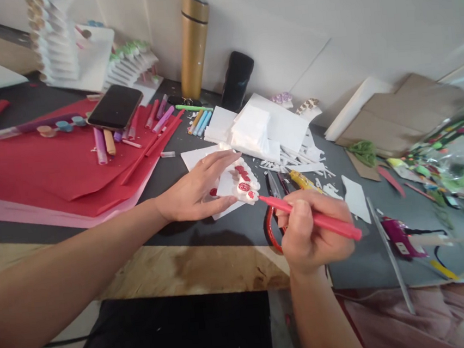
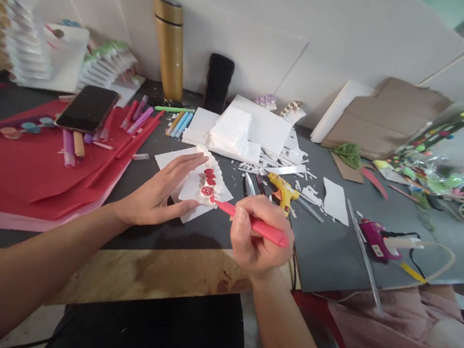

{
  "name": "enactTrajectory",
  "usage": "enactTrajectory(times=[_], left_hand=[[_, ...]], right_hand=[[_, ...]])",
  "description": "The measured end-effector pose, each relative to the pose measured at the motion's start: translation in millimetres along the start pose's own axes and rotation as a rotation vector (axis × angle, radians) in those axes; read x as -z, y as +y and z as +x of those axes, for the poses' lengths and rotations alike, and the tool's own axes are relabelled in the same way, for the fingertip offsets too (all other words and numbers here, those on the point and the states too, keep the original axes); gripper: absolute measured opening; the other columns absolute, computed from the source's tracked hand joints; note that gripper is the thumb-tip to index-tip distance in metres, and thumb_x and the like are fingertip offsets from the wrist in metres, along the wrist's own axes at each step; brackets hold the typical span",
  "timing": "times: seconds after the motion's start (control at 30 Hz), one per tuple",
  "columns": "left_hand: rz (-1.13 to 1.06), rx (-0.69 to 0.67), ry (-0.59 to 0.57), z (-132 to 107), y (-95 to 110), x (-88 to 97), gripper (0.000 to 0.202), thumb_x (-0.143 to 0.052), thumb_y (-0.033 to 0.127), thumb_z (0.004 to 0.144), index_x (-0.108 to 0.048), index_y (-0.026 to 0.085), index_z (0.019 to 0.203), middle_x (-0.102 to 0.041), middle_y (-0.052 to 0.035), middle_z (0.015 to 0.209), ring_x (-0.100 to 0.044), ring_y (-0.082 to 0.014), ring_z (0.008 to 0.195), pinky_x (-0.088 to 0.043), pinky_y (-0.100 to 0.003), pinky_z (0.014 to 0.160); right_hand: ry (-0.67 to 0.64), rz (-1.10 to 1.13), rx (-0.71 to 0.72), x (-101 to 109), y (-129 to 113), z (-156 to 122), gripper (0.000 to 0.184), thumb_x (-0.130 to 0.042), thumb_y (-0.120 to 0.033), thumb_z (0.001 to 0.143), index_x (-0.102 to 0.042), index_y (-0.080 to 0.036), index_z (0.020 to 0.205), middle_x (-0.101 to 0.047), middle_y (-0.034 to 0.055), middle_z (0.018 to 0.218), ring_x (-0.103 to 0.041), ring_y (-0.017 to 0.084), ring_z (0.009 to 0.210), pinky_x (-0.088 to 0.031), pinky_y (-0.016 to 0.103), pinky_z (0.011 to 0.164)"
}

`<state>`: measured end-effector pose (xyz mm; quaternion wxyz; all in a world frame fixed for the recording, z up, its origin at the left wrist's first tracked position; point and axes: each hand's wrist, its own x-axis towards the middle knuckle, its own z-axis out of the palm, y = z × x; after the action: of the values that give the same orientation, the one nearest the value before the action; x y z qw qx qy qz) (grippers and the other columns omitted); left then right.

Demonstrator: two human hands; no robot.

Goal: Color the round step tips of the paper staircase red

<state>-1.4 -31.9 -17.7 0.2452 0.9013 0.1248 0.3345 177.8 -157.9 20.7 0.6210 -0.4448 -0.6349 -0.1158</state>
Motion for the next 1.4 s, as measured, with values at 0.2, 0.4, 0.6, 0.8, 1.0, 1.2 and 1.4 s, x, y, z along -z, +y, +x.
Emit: enactTrajectory(times=[0.2, 0.4, 0.6, 0.8, 1.0, 1.2, 1.4], left_hand=[[0.001, 0.0, -0.006, -0.9, -0.5, -1.0, 0.079, -0.062, 0.044, 0.088, -0.027, 0.015, 0.153, -0.038, -0.0228, 0.152, -0.033, -0.0364, 0.145, -0.033, -0.057, 0.117], [-0.001, 0.005, -0.004, -1.2, -2.4, -2.2, 0.079, -0.062, 0.045, 0.088, -0.027, 0.015, 0.152, -0.039, -0.0228, 0.152, -0.033, -0.0364, 0.145, -0.034, -0.057, 0.116], [-0.007, 0.006, 0.003, -1.5, -4.9, -3.9, 0.08, -0.061, 0.047, 0.087, -0.027, 0.016, 0.153, -0.039, -0.0226, 0.152, -0.034, -0.0371, 0.144, -0.034, -0.058, 0.116], [-0.016, 0.009, 0.006, -2.2, -5.9, -4.8, 0.081, -0.062, 0.047, 0.087, -0.029, 0.013, 0.152, -0.038, -0.0239, 0.152, -0.032, -0.0359, 0.145, -0.033, -0.056, 0.117], [-0.021, 0.011, 0.018, -2.3, -5.9, -5.5, 0.081, -0.062, 0.048, 0.086, -0.029, 0.015, 0.153, -0.039, -0.0225, 0.152, -0.034, -0.0363, 0.145, -0.033, -0.056, 0.117], [-0.019, 0.007, 0.018, -2.4, -6.2, -5.4, 0.08, -0.061, 0.049, 0.087, -0.029, 0.016, 0.153, -0.039, -0.0221, 0.152, -0.034, -0.0357, 0.145, -0.033, -0.056, 0.117], [-0.027, 0.014, 0.01, -2.9, -6.5, -5.0, 0.081, -0.061, 0.049, 0.087, -0.029, 0.014, 0.152, -0.038, -0.0232, 0.152, -0.032, -0.0364, 0.146, -0.033, -0.055, 0.118]], right_hand=[[-0.009, 0.034, 0.017, -8.3, 9.4, 11.5, 0.009, -0.055, -0.014, 0.083, -0.063, -0.017, 0.08, -0.059, -0.0028, 0.058, -0.056, 0.011, 0.049, -0.048, 0.027, 0.048], [0.062, -0.004, 0.066, -11.2, 13.9, 7.1, 0.01, -0.053, -0.017, 0.087, -0.055, -0.02, 0.077, -0.048, -0.0063, 0.051, -0.052, 0.01, 0.044, -0.042, 0.025, 0.043], [-0.11, -0.167, 0.127, -7.1, 7.9, 5.7, 0.005, -0.051, -0.018, 0.088, -0.053, -0.023, 0.086, -0.058, -0.004, 0.063, -0.057, 0.011, 0.052, -0.049, 0.025, 0.049], [-0.145, -0.182, 0.134, -11.2, 8.2, 7.9, 0.006, -0.053, -0.016, 0.087, -0.052, -0.021, 0.084, -0.057, -0.0042, 0.061, -0.053, 0.009, 0.053, -0.045, 0.023, 0.052], [-0.183, -0.213, 0.144, -9.3, 8.2, 6.7, 0.006, -0.054, -0.016, 0.087, -0.053, -0.022, 0.084, -0.058, -0.0042, 0.063, -0.054, 0.009, 0.054, -0.045, 0.023, 0.052], [-0.219, -0.317, 0.154, -8.2, 5.1, 7.2, 0.006, -0.057, -0.019, 0.087, -0.055, -0.022, 0.083, -0.062, -0.0034, 0.066, -0.056, 0.01, 0.058, -0.046, 0.025, 0.056], [-0.125, -0.281, 0.16, -7.6, 6.4, 6.3, 0.004, -0.054, -0.019, 0.089, -0.053, -0.022, 0.085, -0.058, -0.0039, 0.063, -0.055, 0.01, 0.054, -0.046, 0.024, 0.053]])
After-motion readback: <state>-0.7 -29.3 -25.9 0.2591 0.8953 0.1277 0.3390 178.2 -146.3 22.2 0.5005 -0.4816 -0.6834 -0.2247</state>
